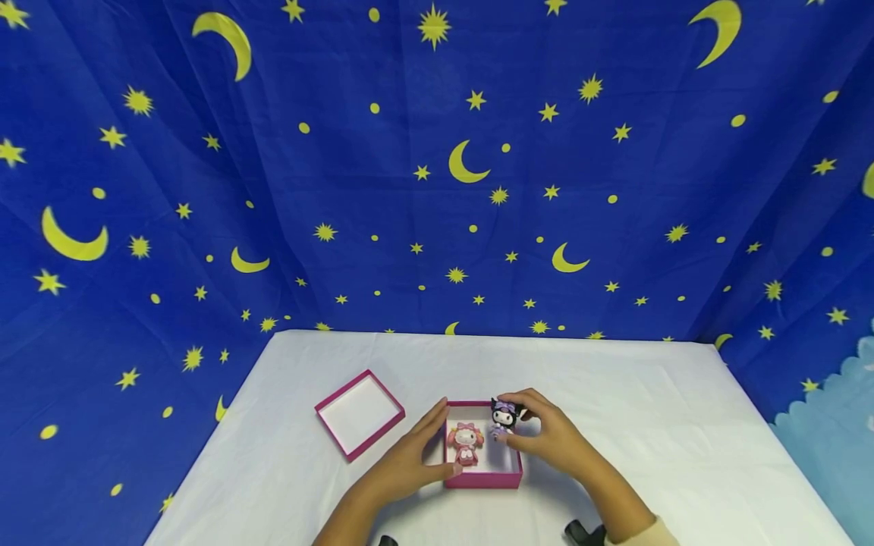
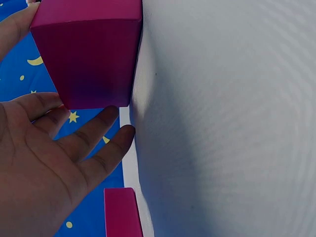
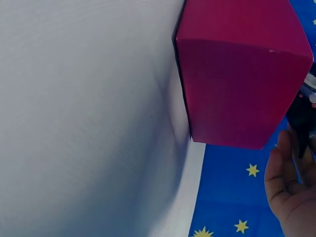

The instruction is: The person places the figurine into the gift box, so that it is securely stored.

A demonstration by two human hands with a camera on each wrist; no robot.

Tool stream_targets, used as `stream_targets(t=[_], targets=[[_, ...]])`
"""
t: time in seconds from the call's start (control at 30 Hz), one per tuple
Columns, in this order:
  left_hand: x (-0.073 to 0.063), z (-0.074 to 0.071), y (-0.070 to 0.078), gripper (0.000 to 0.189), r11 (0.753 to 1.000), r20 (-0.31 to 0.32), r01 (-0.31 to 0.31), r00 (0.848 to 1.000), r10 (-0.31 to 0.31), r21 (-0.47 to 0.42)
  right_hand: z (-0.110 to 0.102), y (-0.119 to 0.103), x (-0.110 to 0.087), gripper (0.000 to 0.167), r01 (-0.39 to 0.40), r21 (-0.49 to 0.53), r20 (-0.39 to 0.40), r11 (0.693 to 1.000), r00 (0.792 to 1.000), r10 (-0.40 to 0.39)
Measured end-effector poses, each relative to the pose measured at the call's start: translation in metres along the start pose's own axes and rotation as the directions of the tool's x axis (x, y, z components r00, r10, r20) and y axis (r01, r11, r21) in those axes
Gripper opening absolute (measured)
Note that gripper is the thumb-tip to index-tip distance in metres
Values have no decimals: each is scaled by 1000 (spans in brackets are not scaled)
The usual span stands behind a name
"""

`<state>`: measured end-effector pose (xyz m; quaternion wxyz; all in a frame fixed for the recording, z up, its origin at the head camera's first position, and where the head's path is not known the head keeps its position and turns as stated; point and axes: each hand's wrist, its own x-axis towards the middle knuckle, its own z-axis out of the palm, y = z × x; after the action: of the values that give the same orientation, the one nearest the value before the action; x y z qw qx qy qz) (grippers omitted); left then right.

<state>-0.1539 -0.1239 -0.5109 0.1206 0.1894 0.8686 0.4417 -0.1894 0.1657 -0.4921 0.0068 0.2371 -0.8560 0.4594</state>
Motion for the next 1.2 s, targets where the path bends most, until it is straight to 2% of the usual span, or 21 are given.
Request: stream_targets(t=[0.23,0.63,0.87,1.07,1.2], targets=[[0,0,1,97,1000,2,0,1000,-1,8,5,-8,-3,55,-25,-101,48,995,998,30],[-1,0,1,96,1000,0,8,1000,-8,9,11,-7,-3,55,40,-228,87,973,996,-20],[0,1,2,95,1000,-3,24,1000,-24,13,12,-5,-1,58,81,-342,67,936,996,-62],[-1,0,2,95,1000,-7,19,1000,-19,10,12,-5,1,63,94,-386,64,918,995,-75],[0,-1,2,95,999,0,33,999,-33,-1,11,-5,2,62,81,-396,73,915,996,-57]])
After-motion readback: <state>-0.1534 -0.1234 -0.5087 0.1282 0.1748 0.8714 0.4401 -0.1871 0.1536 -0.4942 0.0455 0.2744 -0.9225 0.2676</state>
